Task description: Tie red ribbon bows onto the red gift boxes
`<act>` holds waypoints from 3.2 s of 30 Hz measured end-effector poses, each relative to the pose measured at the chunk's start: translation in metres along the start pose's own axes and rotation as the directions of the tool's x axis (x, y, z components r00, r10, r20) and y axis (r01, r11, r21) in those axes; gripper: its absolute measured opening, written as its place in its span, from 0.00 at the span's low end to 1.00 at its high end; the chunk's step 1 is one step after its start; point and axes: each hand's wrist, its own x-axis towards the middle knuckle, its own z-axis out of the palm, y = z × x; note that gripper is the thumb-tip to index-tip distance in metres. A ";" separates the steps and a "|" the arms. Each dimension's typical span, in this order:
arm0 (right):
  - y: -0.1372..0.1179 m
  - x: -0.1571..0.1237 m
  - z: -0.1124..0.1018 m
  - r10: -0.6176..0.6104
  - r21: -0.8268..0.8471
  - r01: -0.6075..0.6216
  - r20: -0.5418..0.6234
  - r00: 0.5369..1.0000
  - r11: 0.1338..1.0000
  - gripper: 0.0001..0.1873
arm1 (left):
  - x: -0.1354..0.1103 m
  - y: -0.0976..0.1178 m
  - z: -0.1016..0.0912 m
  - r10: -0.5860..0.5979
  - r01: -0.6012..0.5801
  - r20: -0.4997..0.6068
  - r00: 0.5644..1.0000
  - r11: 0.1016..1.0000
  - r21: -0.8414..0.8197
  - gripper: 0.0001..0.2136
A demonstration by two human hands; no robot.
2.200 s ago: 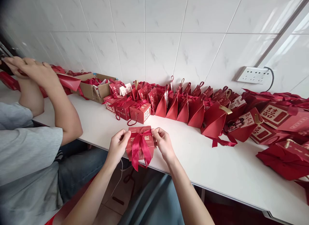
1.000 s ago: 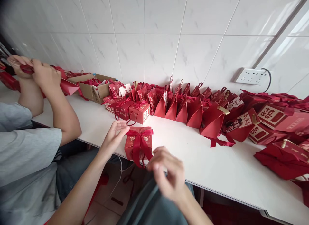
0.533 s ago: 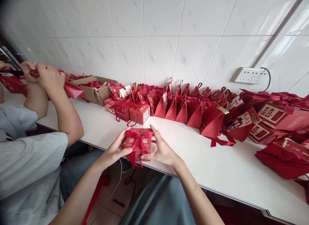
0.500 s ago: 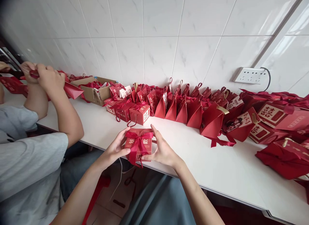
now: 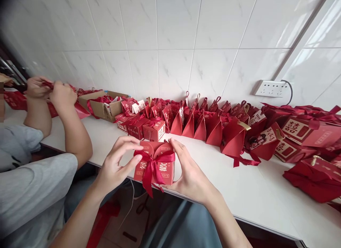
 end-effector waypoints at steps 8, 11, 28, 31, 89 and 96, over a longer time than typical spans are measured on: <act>0.002 -0.002 0.009 -0.040 -0.166 0.038 -0.012 0.999 0.985 0.46 | 0.007 0.003 -0.019 -0.064 0.021 0.266 0.962 0.986 0.164 0.06; 0.018 -0.008 0.016 -0.121 -0.222 0.103 -0.067 0.990 0.970 0.45 | 0.006 0.006 -0.013 -0.108 0.064 0.299 0.948 0.986 0.151 0.05; 0.013 -0.015 0.002 0.043 -0.163 -0.033 0.059 0.997 0.986 0.59 | 0.009 -0.022 0.013 -0.057 0.083 0.341 0.938 0.994 -0.064 0.10; 0.017 -0.017 -0.001 0.056 -0.171 -0.046 0.053 0.997 0.984 0.59 | 0.011 -0.030 0.018 0.002 0.016 0.306 0.952 0.998 -0.056 0.11; 0.005 -0.017 0.001 -0.118 -0.030 0.115 -0.242 0.963 0.993 0.51 | -0.016 0.053 0.050 0.444 -0.400 -0.225 0.867 0.891 0.217 0.05; 0.004 -0.022 0.001 -0.104 0.022 0.115 -0.281 0.954 0.993 0.51 | -0.020 0.062 0.053 0.446 -0.393 -0.234 0.864 0.887 0.242 0.04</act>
